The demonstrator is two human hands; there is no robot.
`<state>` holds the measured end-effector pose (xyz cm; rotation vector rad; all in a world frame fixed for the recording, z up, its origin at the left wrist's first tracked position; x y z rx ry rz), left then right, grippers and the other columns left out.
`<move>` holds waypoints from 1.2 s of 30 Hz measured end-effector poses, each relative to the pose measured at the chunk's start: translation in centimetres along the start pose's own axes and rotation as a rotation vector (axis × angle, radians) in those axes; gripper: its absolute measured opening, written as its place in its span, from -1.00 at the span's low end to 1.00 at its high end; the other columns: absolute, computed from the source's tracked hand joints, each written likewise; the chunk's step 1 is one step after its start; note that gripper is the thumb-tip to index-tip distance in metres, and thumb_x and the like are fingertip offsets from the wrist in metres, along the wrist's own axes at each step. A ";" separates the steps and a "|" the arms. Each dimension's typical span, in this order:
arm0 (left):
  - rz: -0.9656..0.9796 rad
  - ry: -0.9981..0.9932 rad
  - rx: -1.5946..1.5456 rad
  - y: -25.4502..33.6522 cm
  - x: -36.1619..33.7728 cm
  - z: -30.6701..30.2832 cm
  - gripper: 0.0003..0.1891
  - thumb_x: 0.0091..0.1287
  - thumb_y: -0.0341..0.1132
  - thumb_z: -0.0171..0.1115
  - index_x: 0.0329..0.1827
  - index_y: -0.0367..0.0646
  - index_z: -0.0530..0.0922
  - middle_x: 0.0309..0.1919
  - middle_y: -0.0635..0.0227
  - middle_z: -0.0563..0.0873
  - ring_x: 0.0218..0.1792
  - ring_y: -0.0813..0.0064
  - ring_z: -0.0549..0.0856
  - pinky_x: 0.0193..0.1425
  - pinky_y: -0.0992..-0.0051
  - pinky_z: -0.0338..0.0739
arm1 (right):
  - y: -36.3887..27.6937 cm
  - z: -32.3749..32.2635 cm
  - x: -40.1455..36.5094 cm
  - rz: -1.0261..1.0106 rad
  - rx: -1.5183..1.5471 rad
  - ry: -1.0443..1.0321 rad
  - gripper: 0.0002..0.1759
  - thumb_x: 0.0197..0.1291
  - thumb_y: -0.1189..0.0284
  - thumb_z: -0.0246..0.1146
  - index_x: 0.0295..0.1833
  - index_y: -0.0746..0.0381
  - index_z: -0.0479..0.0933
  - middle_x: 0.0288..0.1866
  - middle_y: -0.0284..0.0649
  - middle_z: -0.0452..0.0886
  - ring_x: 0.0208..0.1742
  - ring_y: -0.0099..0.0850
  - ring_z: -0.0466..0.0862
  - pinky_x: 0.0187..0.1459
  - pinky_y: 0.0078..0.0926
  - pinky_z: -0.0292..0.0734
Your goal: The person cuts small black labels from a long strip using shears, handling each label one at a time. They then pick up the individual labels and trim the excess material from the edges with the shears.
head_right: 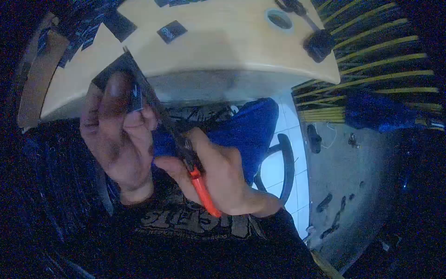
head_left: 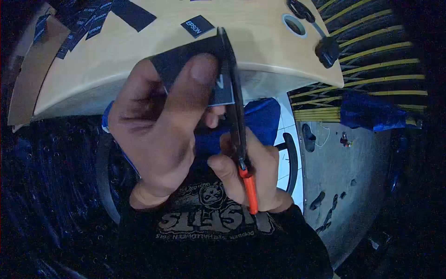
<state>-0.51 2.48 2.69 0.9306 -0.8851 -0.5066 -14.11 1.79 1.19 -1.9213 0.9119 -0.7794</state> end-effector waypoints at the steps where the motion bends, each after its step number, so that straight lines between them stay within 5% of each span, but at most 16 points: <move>1: 0.000 0.000 -0.001 0.0 -0.2 -0.1 -0.72 0.26 -0.30 0.16 -0.13 -0.37 0.48 -0.38 0.32 0.62 -0.57 0.65 0.55 -0.55 0.75 0.42 | -0.1 -0.1 0.0 0.000 -0.001 0.000 -0.49 0.08 0.01 0.26 -0.33 0.31 0.43 -0.72 -0.39 0.35 -0.67 -0.68 0.38 -0.63 -0.68 0.25; 13: -0.163 0.061 -0.011 0.0 -0.5 -0.2 -0.67 0.27 -0.26 0.16 -0.08 -0.40 0.45 -0.39 0.32 0.62 -0.58 0.64 0.53 -0.56 0.73 0.38 | -0.3 -0.2 0.2 0.054 -0.093 -0.059 -0.50 0.08 0.04 0.27 -0.31 0.32 0.44 -0.69 -0.31 0.40 -0.68 -0.58 0.46 -0.61 -0.64 0.31; 15: -0.054 0.008 -0.065 -0.3 -0.2 -0.1 -0.69 0.29 -0.32 0.12 -0.05 -0.41 0.43 -0.34 0.28 0.62 -0.54 0.63 0.55 -0.54 0.71 0.39 | -0.1 -0.1 0.3 0.000 -0.095 -0.027 -0.57 -0.02 0.17 0.38 -0.28 0.26 0.40 -0.75 -0.14 0.38 -0.69 -0.12 0.52 -0.67 -0.39 0.35; 25: -0.177 0.072 -0.181 -0.3 -0.1 0.2 -0.77 0.30 -0.36 0.08 -0.11 -0.36 0.47 -0.40 0.29 0.59 -0.52 0.57 0.53 -0.53 0.65 0.37 | 0.6 -0.1 0.4 0.001 -0.099 -0.012 -0.54 -0.04 0.13 0.39 -0.27 0.25 0.40 -0.72 -0.20 0.39 -0.72 -0.24 0.49 -0.66 -0.45 0.34; 28: -0.213 0.124 -0.140 -0.1 0.0 0.5 -0.81 0.29 -0.37 0.11 -0.17 -0.33 0.49 -0.41 0.32 0.60 -0.54 0.56 0.53 -0.53 0.66 0.35 | 1.9 -0.3 0.6 0.089 0.250 -0.087 -0.51 -0.01 0.06 0.36 -0.26 0.23 0.37 -0.70 -0.38 0.31 -0.66 -0.59 0.32 -0.58 -0.62 0.27; 32: -0.276 0.133 -0.168 -0.8 0.6 0.1 -0.83 0.28 -0.36 0.15 -0.21 -0.31 0.50 -0.41 0.33 0.60 -0.52 0.52 0.57 -0.49 0.60 0.41 | 3.1 -0.3 0.1 0.217 0.620 -0.187 -0.61 0.12 0.15 0.24 -0.20 0.25 0.37 -0.50 -0.43 0.34 -0.46 -0.66 0.31 -0.44 -0.67 0.28; 36: -0.277 0.054 -0.174 -2.2 2.2 -0.6 -0.81 0.31 -0.34 0.12 -0.24 -0.35 0.53 -0.40 0.27 0.63 -0.47 0.48 0.62 -0.40 0.53 0.51 | 4.7 -1.0 -0.6 0.322 0.565 -0.196 -0.74 0.19 0.31 0.15 -0.18 0.29 0.36 -0.42 -0.39 0.38 -0.40 -0.63 0.36 -0.37 -0.66 0.32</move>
Point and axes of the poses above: each hand's wrist, its own x-axis towards the middle knuckle, its own z-axis out of the palm, y = z × x, the point moved 1 cm from there along x, towards the middle knuckle
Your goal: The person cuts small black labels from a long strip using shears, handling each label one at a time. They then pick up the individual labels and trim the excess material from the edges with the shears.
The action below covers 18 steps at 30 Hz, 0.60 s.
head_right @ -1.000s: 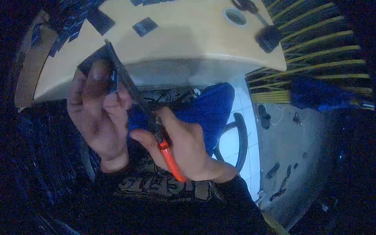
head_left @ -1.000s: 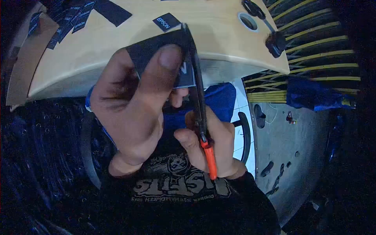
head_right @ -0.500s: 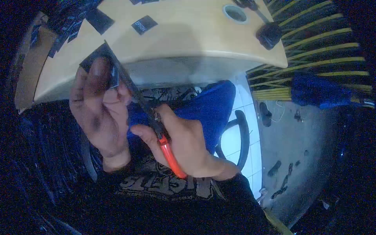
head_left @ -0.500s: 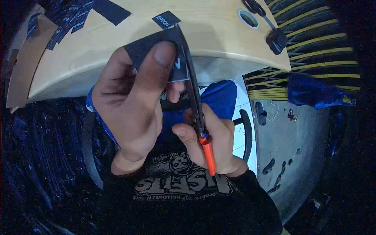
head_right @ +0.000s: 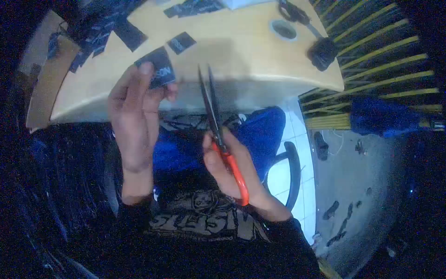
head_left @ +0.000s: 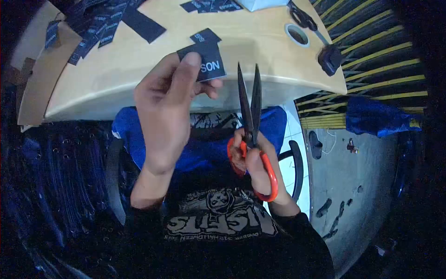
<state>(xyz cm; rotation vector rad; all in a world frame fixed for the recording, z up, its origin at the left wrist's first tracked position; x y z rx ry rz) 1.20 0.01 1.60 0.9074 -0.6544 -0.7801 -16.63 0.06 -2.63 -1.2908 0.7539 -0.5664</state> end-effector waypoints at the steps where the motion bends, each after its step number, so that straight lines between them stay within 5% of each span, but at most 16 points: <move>1: -0.029 0.013 -0.002 0.1 0.6 -0.2 -0.80 0.33 -0.37 0.10 -0.29 -0.38 0.55 -0.43 0.25 0.63 -0.47 0.52 0.62 -0.37 0.55 0.53 | 0.4 -0.3 -0.1 -0.016 0.003 -0.002 -0.74 0.19 0.31 0.15 -0.18 0.29 0.36 -0.42 -0.39 0.38 -0.40 -0.63 0.36 -0.37 -0.66 0.32; 3: 0.001 -0.071 0.054 0.5 1.8 -0.5 -0.78 0.34 -0.36 0.06 -0.25 -0.40 0.56 -0.40 0.22 0.63 -0.43 0.50 0.63 -0.34 0.54 0.53 | 1.6 -0.8 -0.3 0.047 -0.150 0.071 -0.76 0.21 0.35 0.15 -0.14 0.30 0.37 -0.39 -0.39 0.41 -0.38 -0.64 0.38 -0.35 -0.66 0.34; 4: -0.032 -0.089 0.076 0.4 2.4 -0.5 -0.75 0.35 -0.34 0.04 -0.24 -0.42 0.55 -0.40 0.22 0.63 -0.42 0.49 0.63 -0.34 0.53 0.54 | 2.3 -0.8 -0.4 0.025 0.061 0.096 -0.79 0.21 0.38 0.16 -0.15 0.29 0.39 -0.40 -0.40 0.43 -0.36 -0.64 0.40 -0.34 -0.66 0.34; 7: -0.099 -0.142 0.138 0.9 3.4 -0.6 -0.70 0.36 -0.31 0.01 -0.21 -0.46 0.55 -0.40 0.21 0.63 -0.38 0.47 0.64 -0.32 0.52 0.55 | 3.3 -1.2 -0.7 0.013 0.032 0.215 -0.81 0.21 0.39 0.15 -0.16 0.28 0.40 -0.42 -0.41 0.42 -0.36 -0.64 0.40 -0.33 -0.67 0.34; 18: -0.245 -0.214 0.052 -0.3 4.5 -0.2 -0.68 0.34 -0.32 -0.01 -0.15 -0.54 0.47 -0.32 0.07 0.64 -0.33 0.35 0.67 -0.25 0.48 0.57 | 3.4 -2.9 -1.4 0.081 -0.074 0.234 -0.81 0.23 0.35 0.13 -0.21 0.27 0.40 -0.47 -0.41 0.38 -0.40 -0.65 0.34 -0.36 -0.65 0.29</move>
Point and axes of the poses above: each hand's wrist, its own x-axis towards the middle knuckle, its own z-axis out of the palm, y = z × x, the point moved 1 cm from there along x, towards the middle knuckle
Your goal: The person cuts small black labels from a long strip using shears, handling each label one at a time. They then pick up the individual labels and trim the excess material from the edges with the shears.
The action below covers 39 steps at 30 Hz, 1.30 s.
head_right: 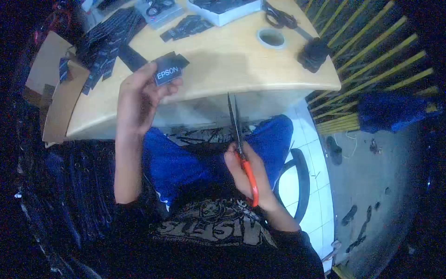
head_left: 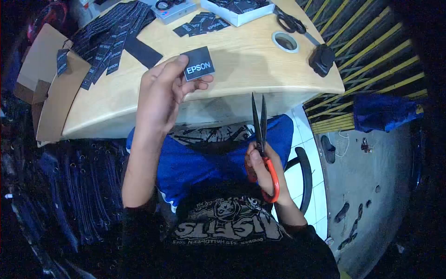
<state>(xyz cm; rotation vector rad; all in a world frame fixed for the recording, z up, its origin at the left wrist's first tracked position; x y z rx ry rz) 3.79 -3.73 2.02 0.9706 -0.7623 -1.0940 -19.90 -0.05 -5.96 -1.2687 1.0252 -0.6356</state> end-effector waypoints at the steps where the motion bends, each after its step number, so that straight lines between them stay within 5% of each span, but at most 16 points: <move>1: -0.011 0.004 -0.023 0.3 0.4 -0.7 -0.67 0.34 -0.32 -0.01 -0.15 -0.55 0.46 -0.32 0.06 0.64 -0.32 0.35 0.67 -0.24 0.48 0.57 | 0.0 0.4 0.3 -0.009 -0.015 -0.013 -0.80 0.23 0.34 0.13 -0.22 0.27 0.40 -0.48 -0.41 0.38 -0.40 -0.65 0.34 -0.36 -0.64 0.30; 7: -0.026 0.056 0.152 1.6 5.4 -1.0 -0.70 0.31 -0.30 0.01 -0.22 -0.47 0.51 -0.33 0.09 0.64 -0.29 0.41 0.66 -0.25 0.55 0.53 | -0.1 0.2 0.4 -0.035 -0.061 -0.011 -0.77 0.24 0.30 0.14 -0.27 0.27 0.38 -0.53 -0.40 0.34 -0.45 -0.62 0.32 -0.39 -0.61 0.29; 10: -0.002 0.098 0.590 2.8 11.2 -2.3 -0.66 0.28 -0.22 -0.02 -0.31 -0.40 0.54 -0.38 0.18 0.64 -0.28 0.39 0.65 -0.28 0.43 0.48 | -0.2 0.4 0.2 -0.060 -0.053 -0.017 -0.77 0.25 0.30 0.13 -0.27 0.27 0.38 -0.54 -0.40 0.33 -0.45 -0.61 0.31 -0.39 -0.59 0.29; 12: 0.062 0.134 1.109 3.9 13.1 -2.0 -0.48 0.32 -0.04 -0.06 -0.11 -0.48 0.51 -0.26 0.00 0.64 -0.15 0.29 0.62 -0.07 0.44 0.44 | -0.4 0.5 0.1 -0.027 -0.014 -0.027 -0.76 0.25 0.29 0.13 -0.27 0.27 0.38 -0.53 -0.37 0.35 -0.44 -0.60 0.33 -0.38 -0.58 0.30; 15: 0.205 0.194 1.232 4.3 12.7 -2.6 -0.60 0.24 -0.08 -0.04 -0.13 -0.21 0.57 -0.31 0.00 0.65 -0.20 0.04 0.61 -0.09 0.28 0.43 | 0.4 0.4 -0.1 -0.059 -0.075 -0.020 -0.75 0.24 0.28 0.14 -0.26 0.28 0.39 -0.51 -0.35 0.37 -0.43 -0.59 0.34 -0.36 -0.58 0.32; 23: 0.580 0.002 1.463 1.4 2.6 -2.9 -0.70 0.18 -0.21 0.21 -0.12 -0.22 0.62 -0.03 0.06 0.55 0.02 0.11 0.50 0.10 0.32 0.39 | 0.8 0.5 0.3 0.024 -0.036 -0.003 -0.73 0.23 0.27 0.14 -0.25 0.28 0.40 -0.50 -0.34 0.38 -0.43 -0.59 0.34 -0.35 -0.57 0.32; 33: 0.581 0.012 1.387 0.0 1.7 -3.2 -0.79 0.07 -0.34 0.34 -0.21 -0.15 0.68 -0.10 0.15 0.61 -0.04 0.19 0.56 0.02 0.34 0.46 | 0.0 1.5 0.3 0.000 -0.012 0.046 -0.83 0.21 0.38 0.18 -0.25 0.27 0.41 -0.49 -0.42 0.38 -0.42 -0.65 0.35 -0.38 -0.66 0.30; 36: 0.439 0.074 1.156 1.1 -0.6 -1.1 -0.79 0.09 -0.40 0.32 -0.20 -0.20 0.66 -0.06 0.14 0.61 -0.17 0.27 0.66 -0.09 0.47 0.52 | -1.7 1.2 1.1 -0.013 -0.032 0.015 -0.84 0.20 0.41 0.19 -0.25 0.28 0.41 -0.48 -0.42 0.40 -0.42 -0.66 0.37 -0.36 -0.66 0.34; 39: 0.452 0.047 0.903 0.3 -3.3 0.8 -0.77 0.08 -0.42 0.33 -0.18 -0.26 0.65 -0.06 0.17 0.61 -0.19 0.33 0.67 -0.10 0.50 0.51 | -4.5 1.4 2.6 -0.266 0.093 0.108 -0.83 0.13 0.46 0.23 -0.23 0.26 0.40 -0.50 -0.43 0.40 -0.45 -0.66 0.37 -0.39 -0.68 0.34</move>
Point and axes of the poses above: each hand's wrist, its own x-axis towards the middle knuckle, its own z-axis out of the palm, y = z × x, the point moved 1 cm from there along x, towards the middle knuckle
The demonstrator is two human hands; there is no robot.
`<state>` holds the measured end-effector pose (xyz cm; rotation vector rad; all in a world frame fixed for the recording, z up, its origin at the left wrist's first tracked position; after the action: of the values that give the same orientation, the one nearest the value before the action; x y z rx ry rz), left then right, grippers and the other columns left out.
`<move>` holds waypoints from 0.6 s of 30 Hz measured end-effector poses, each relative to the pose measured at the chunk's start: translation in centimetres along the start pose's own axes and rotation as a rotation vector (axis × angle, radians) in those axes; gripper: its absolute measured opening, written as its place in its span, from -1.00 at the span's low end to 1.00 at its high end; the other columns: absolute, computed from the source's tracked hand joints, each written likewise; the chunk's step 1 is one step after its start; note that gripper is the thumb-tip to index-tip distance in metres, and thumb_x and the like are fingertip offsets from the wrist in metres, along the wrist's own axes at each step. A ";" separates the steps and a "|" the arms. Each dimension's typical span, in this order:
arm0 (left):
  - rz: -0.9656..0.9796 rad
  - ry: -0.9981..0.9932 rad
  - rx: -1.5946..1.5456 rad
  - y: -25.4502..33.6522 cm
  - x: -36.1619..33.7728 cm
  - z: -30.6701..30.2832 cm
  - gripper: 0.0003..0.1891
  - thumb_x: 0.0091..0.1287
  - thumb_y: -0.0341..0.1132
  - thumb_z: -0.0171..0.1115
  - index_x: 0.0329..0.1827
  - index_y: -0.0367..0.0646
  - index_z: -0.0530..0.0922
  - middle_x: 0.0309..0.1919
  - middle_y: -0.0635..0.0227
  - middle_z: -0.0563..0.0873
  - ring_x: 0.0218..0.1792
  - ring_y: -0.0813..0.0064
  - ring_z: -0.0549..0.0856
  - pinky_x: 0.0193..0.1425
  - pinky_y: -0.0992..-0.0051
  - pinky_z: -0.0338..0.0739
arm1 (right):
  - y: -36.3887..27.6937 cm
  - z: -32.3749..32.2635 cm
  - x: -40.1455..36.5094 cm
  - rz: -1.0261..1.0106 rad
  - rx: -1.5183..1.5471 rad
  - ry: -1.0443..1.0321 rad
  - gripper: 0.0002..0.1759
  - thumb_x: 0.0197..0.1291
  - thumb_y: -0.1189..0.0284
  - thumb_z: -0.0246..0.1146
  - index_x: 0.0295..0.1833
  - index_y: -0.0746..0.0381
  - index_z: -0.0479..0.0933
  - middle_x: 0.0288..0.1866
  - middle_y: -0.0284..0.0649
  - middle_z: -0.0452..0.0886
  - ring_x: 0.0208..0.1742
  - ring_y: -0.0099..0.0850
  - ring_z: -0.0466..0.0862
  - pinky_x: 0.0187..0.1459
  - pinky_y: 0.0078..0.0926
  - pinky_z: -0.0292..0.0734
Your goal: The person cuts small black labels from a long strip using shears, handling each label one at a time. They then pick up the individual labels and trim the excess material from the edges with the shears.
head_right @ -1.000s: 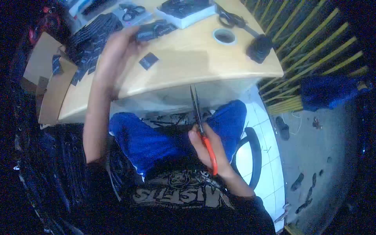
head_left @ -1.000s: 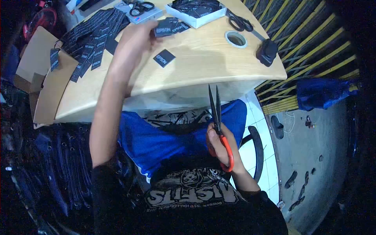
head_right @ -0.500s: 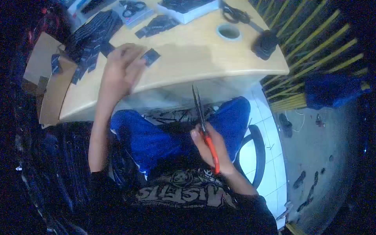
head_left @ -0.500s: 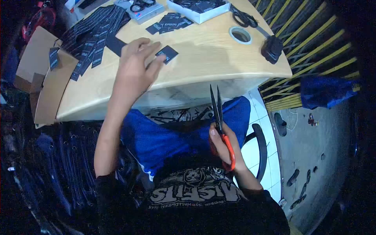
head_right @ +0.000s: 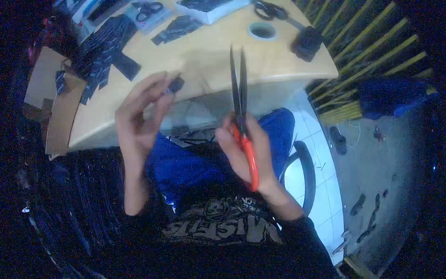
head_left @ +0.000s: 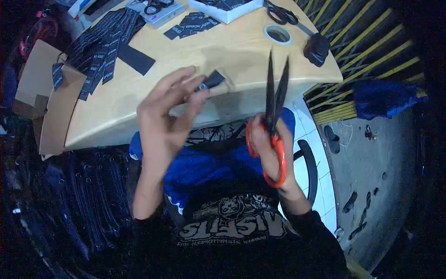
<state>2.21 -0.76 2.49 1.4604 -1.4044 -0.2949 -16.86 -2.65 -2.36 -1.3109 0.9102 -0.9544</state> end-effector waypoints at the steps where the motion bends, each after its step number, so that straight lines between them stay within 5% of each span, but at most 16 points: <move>1: 0.001 -0.006 -0.005 0.8 -0.7 0.4 -0.77 0.08 -0.42 0.33 -0.18 -0.26 0.65 -0.06 0.17 0.61 -0.19 0.33 0.67 -0.10 0.50 0.51 | -1.1 0.0 0.9 -0.069 -0.071 -0.008 -0.80 0.10 0.47 0.27 -0.22 0.26 0.40 -0.50 -0.44 0.39 -0.45 -0.67 0.38 -0.41 -0.72 0.33; 4: -0.086 0.019 -0.123 2.3 -1.9 1.1 -0.76 0.07 -0.45 0.33 -0.17 -0.29 0.64 -0.06 0.19 0.62 -0.17 0.36 0.66 -0.09 0.50 0.51 | -3.7 2.1 2.7 -0.208 0.112 0.032 -0.78 0.06 0.49 0.29 -0.22 0.27 0.39 -0.50 -0.44 0.38 -0.47 -0.70 0.37 -0.43 -0.74 0.31; 7: 0.093 0.083 0.075 2.9 -2.2 1.0 -0.74 0.06 -0.48 0.32 -0.14 -0.27 0.64 -0.05 0.19 0.61 -0.16 0.38 0.65 -0.05 0.50 0.50 | -5.0 2.7 3.2 -0.238 0.025 -0.007 -0.76 0.04 0.52 0.30 -0.20 0.28 0.39 -0.49 -0.45 0.38 -0.47 -0.73 0.36 -0.44 -0.77 0.29; 11: 0.033 0.098 -0.027 3.0 -2.8 0.9 -0.68 0.11 -0.48 0.30 -0.04 -0.33 0.57 -0.05 0.15 0.61 -0.14 0.39 0.64 -0.04 0.49 0.50 | -5.1 3.3 3.3 -0.144 0.180 -0.065 -0.76 0.04 0.55 0.29 -0.19 0.27 0.40 -0.48 -0.47 0.38 -0.46 -0.74 0.35 -0.46 -0.78 0.27; 13: -0.353 0.167 -0.758 3.6 -2.9 1.1 -0.62 0.15 -0.48 0.27 0.04 -0.39 0.49 -0.11 0.16 0.62 -0.19 0.45 0.64 -0.15 0.54 0.51 | -5.1 3.2 3.4 -0.192 0.171 -0.118 -0.76 0.04 0.56 0.27 -0.17 0.27 0.41 -0.46 -0.48 0.38 -0.45 -0.74 0.35 -0.45 -0.81 0.26; 16: -0.474 -0.053 -0.956 0.8 -3.9 0.6 -0.62 0.18 -0.49 0.24 0.06 -0.43 0.45 -0.22 0.23 0.64 -0.30 0.54 0.64 -0.30 0.64 0.48 | -6.0 3.0 2.9 -0.158 0.133 -0.172 -0.68 0.00 0.56 0.31 -0.11 0.32 0.41 -0.37 -0.36 0.49 -0.35 -0.67 0.46 -0.31 -0.75 0.33; 18: -0.483 -0.028 -0.958 0.7 -4.3 0.8 -0.70 0.18 -0.49 0.24 -0.02 -0.37 0.50 -0.32 0.30 0.66 -0.42 0.61 0.62 -0.40 0.70 0.42 | -6.4 2.8 2.7 -0.153 0.052 -0.204 -0.65 -0.01 0.56 0.31 -0.08 0.33 0.41 -0.35 -0.37 0.48 -0.32 -0.67 0.45 -0.29 -0.75 0.33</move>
<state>-0.04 2.63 0.72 0.9378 -0.7028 -1.1204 -13.62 -4.30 4.18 -1.4195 0.6318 -0.9349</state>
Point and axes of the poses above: each hand's wrist, its own x-axis towards the middle knuckle, its own z-axis out of the palm, y = z × x, the point moved 1 cm from there along x, towards the middle knuckle
